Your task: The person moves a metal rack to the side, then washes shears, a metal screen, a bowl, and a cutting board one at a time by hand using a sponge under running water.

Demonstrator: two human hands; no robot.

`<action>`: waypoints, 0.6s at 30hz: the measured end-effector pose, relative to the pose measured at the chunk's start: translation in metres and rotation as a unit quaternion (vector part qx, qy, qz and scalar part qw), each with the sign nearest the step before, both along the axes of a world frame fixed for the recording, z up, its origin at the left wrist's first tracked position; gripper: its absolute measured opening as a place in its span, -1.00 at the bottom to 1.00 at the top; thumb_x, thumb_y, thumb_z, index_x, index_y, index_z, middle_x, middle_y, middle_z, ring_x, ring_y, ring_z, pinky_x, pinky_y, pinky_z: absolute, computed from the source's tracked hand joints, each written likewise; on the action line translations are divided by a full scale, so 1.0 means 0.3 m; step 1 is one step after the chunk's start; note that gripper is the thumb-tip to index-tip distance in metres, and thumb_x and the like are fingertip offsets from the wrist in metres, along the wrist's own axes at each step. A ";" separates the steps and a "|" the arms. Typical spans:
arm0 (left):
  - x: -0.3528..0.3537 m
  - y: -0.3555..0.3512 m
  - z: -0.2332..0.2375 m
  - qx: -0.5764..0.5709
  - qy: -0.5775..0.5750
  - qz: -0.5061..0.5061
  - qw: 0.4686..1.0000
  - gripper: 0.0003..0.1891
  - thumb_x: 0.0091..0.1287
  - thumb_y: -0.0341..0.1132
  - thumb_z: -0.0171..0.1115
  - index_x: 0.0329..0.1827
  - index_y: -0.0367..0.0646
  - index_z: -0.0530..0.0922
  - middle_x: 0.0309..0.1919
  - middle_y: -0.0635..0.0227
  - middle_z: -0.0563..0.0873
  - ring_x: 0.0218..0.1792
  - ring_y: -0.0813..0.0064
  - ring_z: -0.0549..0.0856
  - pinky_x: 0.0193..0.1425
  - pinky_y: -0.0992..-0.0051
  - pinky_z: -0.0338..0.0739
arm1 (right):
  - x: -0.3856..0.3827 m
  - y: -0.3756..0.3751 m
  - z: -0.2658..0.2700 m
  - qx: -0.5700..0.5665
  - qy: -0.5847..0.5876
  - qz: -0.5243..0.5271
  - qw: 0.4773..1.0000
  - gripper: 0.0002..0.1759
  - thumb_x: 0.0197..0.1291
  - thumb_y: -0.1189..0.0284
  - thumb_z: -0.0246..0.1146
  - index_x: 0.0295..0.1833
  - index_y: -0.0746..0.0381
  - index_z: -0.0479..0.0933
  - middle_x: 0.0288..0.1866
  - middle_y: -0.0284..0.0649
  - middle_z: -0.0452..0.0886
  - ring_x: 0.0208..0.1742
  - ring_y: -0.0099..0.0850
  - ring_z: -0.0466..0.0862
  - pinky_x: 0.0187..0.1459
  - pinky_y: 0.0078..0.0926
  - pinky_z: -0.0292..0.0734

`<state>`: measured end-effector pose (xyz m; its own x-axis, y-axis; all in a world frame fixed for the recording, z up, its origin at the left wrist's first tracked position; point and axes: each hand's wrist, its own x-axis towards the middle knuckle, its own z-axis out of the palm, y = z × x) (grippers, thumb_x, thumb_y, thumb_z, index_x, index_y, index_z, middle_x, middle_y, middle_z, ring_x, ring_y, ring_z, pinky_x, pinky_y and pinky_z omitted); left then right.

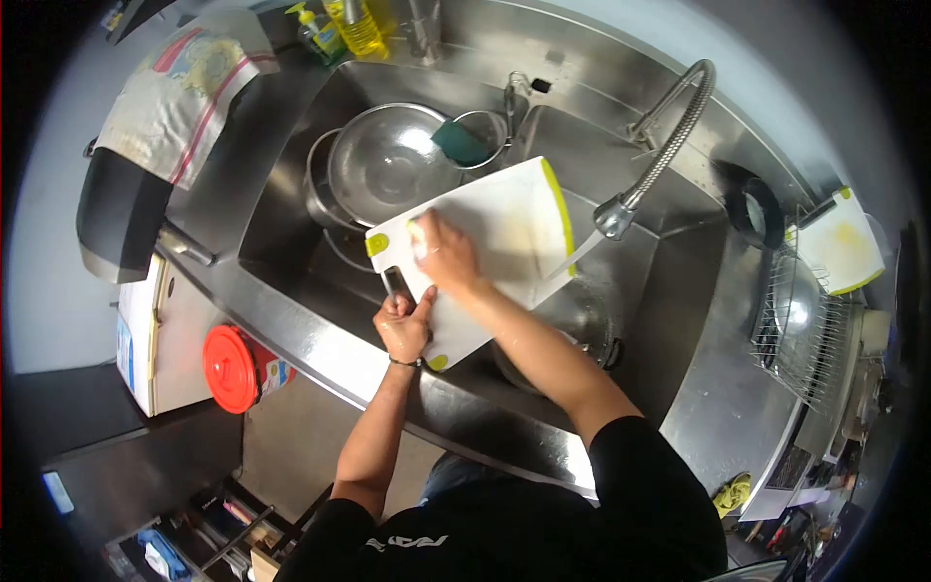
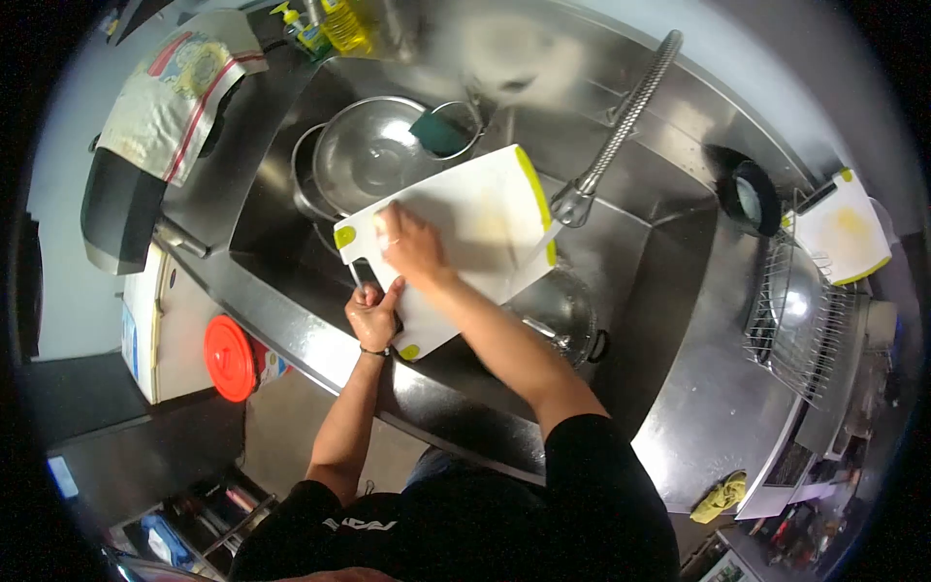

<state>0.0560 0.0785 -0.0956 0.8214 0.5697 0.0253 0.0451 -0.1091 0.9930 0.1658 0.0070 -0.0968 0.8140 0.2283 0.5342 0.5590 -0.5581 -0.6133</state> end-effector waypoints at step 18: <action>0.006 0.010 -0.045 -0.024 0.003 -0.002 1.000 -0.47 0.04 -0.56 0.38 -0.67 0.03 0.09 -0.69 0.64 0.32 -0.65 0.81 0.25 -0.58 0.73 0.16 | 0.351 -0.675 -0.380 0.103 0.012 -0.219 0.970 -0.84 0.12 0.42 0.11 -0.20 0.25 0.44 -0.31 -0.09 0.55 -0.24 -0.11 0.56 -0.21 -0.28 0.44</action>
